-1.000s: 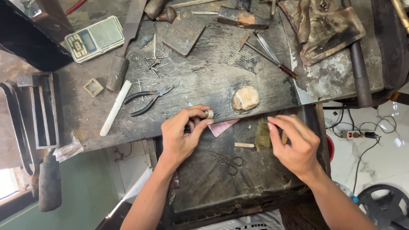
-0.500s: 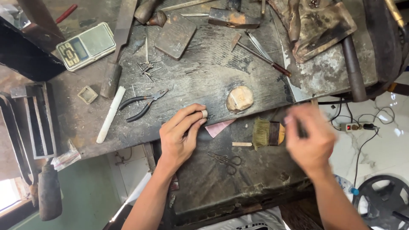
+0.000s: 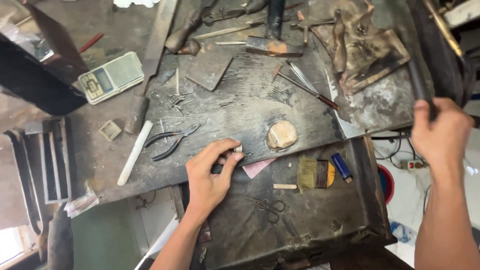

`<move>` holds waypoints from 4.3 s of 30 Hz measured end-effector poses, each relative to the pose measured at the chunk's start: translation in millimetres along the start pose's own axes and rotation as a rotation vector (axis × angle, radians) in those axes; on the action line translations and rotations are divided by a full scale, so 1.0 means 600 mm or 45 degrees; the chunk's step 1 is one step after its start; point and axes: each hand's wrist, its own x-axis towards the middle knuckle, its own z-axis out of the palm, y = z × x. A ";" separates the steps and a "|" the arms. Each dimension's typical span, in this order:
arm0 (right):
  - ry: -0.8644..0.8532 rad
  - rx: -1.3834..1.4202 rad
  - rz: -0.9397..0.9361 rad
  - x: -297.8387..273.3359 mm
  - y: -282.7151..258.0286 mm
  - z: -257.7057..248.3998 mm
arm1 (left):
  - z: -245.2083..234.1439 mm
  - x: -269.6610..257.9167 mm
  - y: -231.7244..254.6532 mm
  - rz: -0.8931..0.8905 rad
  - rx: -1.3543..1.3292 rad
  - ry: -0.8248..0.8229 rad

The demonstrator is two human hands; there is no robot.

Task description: A person uses a file and sandpaper to smooth the surface of a metal ring while it is held on a ring mandrel at a jeweler's bench.

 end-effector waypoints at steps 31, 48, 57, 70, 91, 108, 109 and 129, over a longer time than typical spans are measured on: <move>-0.814 1.152 0.450 -0.253 -0.360 -0.144 | 0.028 0.117 -0.062 -0.714 -1.258 0.262; -0.773 1.677 0.091 -0.078 -0.474 -0.220 | 0.067 0.078 0.060 -1.307 -2.033 0.097; -0.084 0.679 -0.421 0.109 -0.384 -0.062 | 0.066 0.111 0.047 -1.377 -2.354 -0.155; -0.002 0.280 -0.492 0.134 -0.366 -0.001 | 0.099 0.110 0.032 -1.459 -2.407 -0.062; -0.288 1.131 -0.527 0.122 -0.430 -0.144 | 0.086 0.108 0.025 -1.605 -2.635 -0.272; -0.266 1.135 -0.470 0.109 -0.419 -0.142 | 0.097 0.114 0.038 -1.625 -2.434 0.032; -0.353 1.072 -0.501 0.110 -0.423 -0.145 | 0.098 0.113 0.036 -1.609 -2.439 0.004; -0.288 1.120 -0.434 0.105 -0.426 -0.144 | 0.101 0.120 0.058 -1.601 -2.319 0.217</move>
